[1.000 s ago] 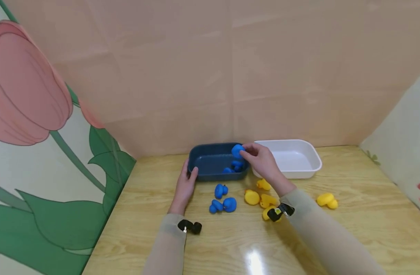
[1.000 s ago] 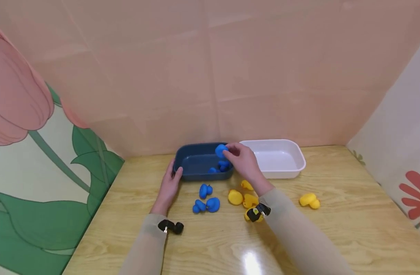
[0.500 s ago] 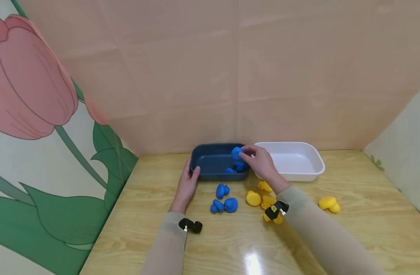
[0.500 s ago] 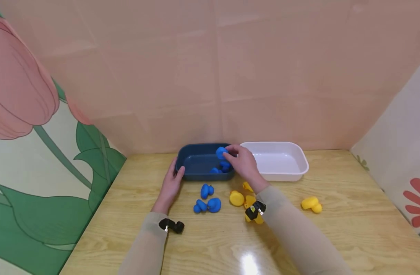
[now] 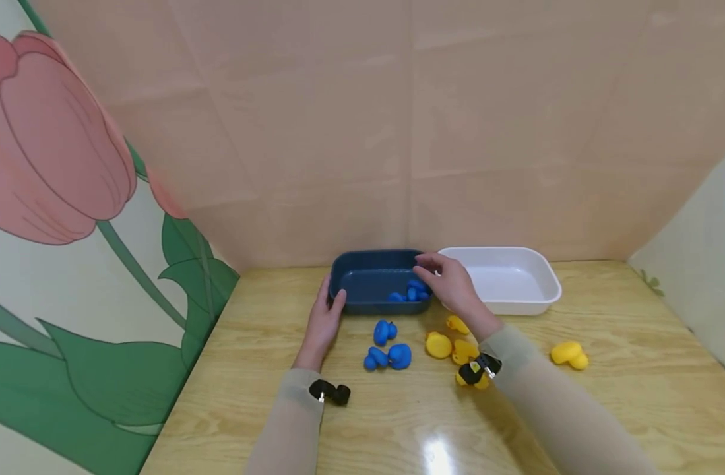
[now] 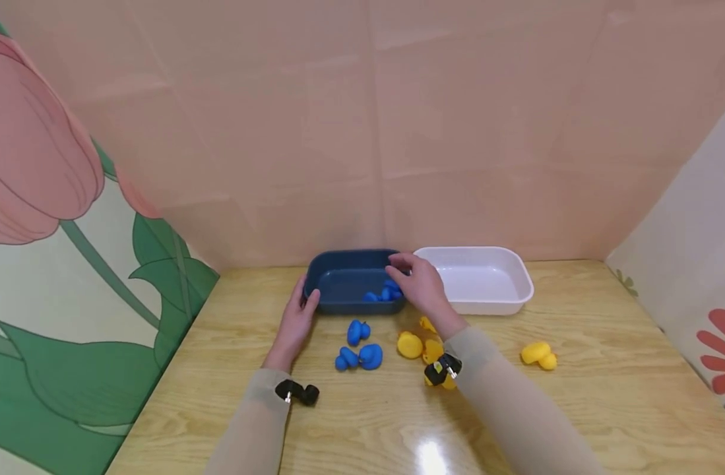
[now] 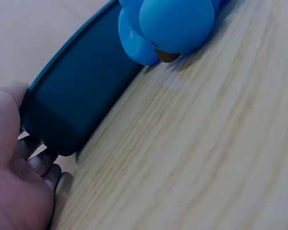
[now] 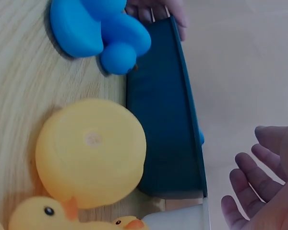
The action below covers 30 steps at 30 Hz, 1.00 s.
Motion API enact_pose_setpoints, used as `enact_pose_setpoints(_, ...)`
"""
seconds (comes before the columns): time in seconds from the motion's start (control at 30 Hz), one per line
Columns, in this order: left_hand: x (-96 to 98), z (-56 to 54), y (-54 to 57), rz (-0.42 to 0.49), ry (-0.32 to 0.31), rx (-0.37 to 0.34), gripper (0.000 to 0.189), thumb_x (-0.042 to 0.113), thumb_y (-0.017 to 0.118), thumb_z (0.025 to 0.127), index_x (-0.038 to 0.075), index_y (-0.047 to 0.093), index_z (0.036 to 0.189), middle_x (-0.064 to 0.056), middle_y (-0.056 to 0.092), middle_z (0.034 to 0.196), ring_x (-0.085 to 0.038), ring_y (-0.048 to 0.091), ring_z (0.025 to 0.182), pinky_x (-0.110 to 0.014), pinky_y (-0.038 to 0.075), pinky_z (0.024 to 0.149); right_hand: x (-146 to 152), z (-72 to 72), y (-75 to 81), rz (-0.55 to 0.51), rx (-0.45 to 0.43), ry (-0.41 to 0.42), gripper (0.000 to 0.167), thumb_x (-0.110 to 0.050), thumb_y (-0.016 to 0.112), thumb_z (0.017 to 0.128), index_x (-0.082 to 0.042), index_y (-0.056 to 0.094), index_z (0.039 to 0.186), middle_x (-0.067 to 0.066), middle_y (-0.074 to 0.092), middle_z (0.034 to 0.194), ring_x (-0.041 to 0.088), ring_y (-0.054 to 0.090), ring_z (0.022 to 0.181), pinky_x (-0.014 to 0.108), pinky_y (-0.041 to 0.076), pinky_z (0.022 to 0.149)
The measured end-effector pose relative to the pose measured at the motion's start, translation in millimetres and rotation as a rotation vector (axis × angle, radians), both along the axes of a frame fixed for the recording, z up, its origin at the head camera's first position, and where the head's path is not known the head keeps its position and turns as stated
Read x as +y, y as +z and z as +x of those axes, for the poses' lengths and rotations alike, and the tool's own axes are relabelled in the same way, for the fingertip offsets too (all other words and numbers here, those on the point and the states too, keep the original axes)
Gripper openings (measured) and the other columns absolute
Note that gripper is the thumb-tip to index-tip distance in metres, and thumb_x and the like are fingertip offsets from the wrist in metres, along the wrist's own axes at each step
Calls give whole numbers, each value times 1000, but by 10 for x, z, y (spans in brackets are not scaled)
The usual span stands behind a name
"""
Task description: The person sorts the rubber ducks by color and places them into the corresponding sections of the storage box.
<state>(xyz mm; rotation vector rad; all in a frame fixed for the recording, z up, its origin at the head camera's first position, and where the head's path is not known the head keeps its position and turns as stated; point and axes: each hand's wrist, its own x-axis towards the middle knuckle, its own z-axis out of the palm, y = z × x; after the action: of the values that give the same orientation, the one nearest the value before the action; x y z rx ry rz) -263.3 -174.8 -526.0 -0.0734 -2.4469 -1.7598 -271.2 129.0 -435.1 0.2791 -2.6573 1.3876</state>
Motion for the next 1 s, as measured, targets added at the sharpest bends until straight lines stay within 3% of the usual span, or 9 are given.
enact_pose_setpoints(0.27, 15, -16, -5, 25, -14, 28, 68, 36, 56, 118, 15, 27, 177, -7, 29, 180, -30, 25, 166, -52, 22, 134, -19, 154, 3, -35, 2, 17, 41, -27, 69, 113, -5, 67, 148, 18, 70, 144, 41, 63, 133, 56, 50, 116)
enact_pose_setpoints(0.5, -2, 22, -4, 22, -6, 21, 69, 39, 55, 118, 17, 27, 177, -7, 30, 180, -31, 25, 166, -53, 22, 134, -34, 391, -12, -92, -19, 44, 45, -26, 70, 112, -6, 65, 152, 19, 69, 145, 38, 65, 131, 54, 53, 114)
enact_pose_setpoints(0.77, -5, 17, -12, 11, 0, 11, 69, 42, 55, 118, 21, 27, 177, -5, 29, 180, -31, 24, 166, -54, 21, 134, -45, 633, -96, -136, -58, 94, 51, -34, 72, 110, -12, 63, 155, 15, 67, 148, 33, 67, 127, 52, 55, 112)
enact_pose_setpoints(1.0, 1, 2, -23, 13, -1, 9, 70, 42, 54, 118, 20, 25, 178, -4, 27, 181, -29, 24, 166, -52, 22, 134, -45, 743, -210, -160, -56, 151, 54, -27, 77, 107, -14, 62, 157, 15, 67, 147, 32, 69, 126, 53, 55, 111)
